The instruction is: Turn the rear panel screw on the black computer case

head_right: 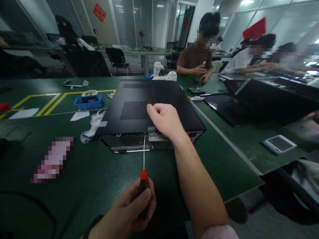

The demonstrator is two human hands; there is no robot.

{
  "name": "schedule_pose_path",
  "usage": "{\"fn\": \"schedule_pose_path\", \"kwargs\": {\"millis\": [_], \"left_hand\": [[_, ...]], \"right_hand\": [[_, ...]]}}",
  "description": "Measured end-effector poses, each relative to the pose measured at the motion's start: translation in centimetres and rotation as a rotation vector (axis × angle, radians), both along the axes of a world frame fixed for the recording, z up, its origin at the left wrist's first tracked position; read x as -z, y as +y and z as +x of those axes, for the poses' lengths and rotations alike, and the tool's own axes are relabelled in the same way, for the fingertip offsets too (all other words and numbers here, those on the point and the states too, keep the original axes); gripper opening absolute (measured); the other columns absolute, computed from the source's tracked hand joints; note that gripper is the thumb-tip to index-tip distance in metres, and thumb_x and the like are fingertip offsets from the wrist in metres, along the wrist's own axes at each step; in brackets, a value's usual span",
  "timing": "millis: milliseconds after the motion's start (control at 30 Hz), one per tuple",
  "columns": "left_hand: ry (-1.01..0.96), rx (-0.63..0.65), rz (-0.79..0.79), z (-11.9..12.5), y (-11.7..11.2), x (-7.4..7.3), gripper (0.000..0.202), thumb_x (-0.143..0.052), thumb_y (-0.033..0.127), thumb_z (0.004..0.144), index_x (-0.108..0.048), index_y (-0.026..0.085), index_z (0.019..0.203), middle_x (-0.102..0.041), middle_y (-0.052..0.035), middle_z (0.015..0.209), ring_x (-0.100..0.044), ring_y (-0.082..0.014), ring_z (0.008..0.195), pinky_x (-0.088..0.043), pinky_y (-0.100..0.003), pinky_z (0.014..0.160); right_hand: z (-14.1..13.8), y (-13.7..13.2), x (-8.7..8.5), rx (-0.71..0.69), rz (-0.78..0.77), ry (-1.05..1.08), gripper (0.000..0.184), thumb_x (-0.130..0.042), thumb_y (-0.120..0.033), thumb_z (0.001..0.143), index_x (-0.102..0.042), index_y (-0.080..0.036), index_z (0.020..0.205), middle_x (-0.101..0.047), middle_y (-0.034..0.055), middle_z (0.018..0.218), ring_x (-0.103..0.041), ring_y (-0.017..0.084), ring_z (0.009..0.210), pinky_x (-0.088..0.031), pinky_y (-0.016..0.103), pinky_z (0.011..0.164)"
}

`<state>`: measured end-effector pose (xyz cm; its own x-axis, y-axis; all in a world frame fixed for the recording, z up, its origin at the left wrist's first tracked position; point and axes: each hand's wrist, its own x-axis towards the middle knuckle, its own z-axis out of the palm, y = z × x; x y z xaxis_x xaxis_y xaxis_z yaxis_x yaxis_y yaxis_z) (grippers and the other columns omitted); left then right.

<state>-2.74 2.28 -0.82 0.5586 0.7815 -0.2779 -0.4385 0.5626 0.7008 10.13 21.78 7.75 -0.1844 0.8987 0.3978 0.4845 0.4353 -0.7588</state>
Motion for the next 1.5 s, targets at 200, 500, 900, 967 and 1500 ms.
{"fn": "schedule_pose_path", "kwargs": {"millis": [200,500,900,967,1500], "left_hand": [[0.035,-0.039,-0.045,-0.03,0.11,-0.48,0.042,-0.073,0.058,0.089,-0.054,0.021,0.097,-0.056,0.0044,0.067,-0.034,-0.0057,0.051,-0.020,-0.016,0.044],[-0.042,0.002,-0.011,-0.30,0.12,-0.22,0.049,-0.081,0.055,0.084,-0.060,0.019,0.109,-0.067,0.0004,0.081,-0.044,-0.0033,0.049,-0.032,-0.017,0.045],[0.021,0.028,0.036,0.19,0.23,-0.27,0.058,-0.083,0.068,0.079,-0.050,0.022,0.092,-0.056,0.0091,0.068,-0.040,-0.0003,0.035,-0.029,-0.015,0.035],[0.025,0.013,0.037,0.22,0.22,-0.26,0.055,-0.081,0.066,0.082,-0.049,0.022,0.090,-0.055,0.0091,0.068,-0.040,-0.0001,0.035,-0.029,-0.015,0.035],[-0.161,-0.003,-0.052,-0.04,0.20,0.03,0.043,-0.083,0.046,0.083,-0.063,0.017,0.106,-0.068,-0.0006,0.084,-0.053,-0.0036,0.047,-0.044,-0.015,0.044]], "right_hand": [[0.02,0.00,0.11,0.011,0.005,-0.002,0.054,-0.057,-0.052,0.097,-0.035,-0.023,0.056,-0.031,-0.0057,0.058,-0.030,0.010,0.057,-0.022,0.030,0.058],[-0.01,0.18,0.12,0.001,0.009,-0.013,0.055,-0.057,-0.051,0.098,-0.035,-0.023,0.056,-0.031,-0.0055,0.058,-0.031,0.010,0.057,-0.022,0.031,0.058],[0.02,0.23,0.19,0.006,0.009,-0.019,0.054,-0.056,-0.051,0.098,-0.035,-0.023,0.056,-0.031,-0.0056,0.058,-0.030,0.010,0.057,-0.022,0.031,0.059],[0.00,0.23,0.16,0.009,0.010,-0.021,0.055,-0.057,-0.052,0.098,-0.036,-0.023,0.056,-0.031,-0.0055,0.057,-0.031,0.010,0.058,-0.022,0.031,0.059],[-0.11,-0.04,-0.04,0.016,0.009,-0.038,0.054,-0.056,-0.051,0.097,-0.035,-0.023,0.056,-0.031,-0.0052,0.058,-0.030,0.011,0.058,-0.022,0.032,0.059]]}}
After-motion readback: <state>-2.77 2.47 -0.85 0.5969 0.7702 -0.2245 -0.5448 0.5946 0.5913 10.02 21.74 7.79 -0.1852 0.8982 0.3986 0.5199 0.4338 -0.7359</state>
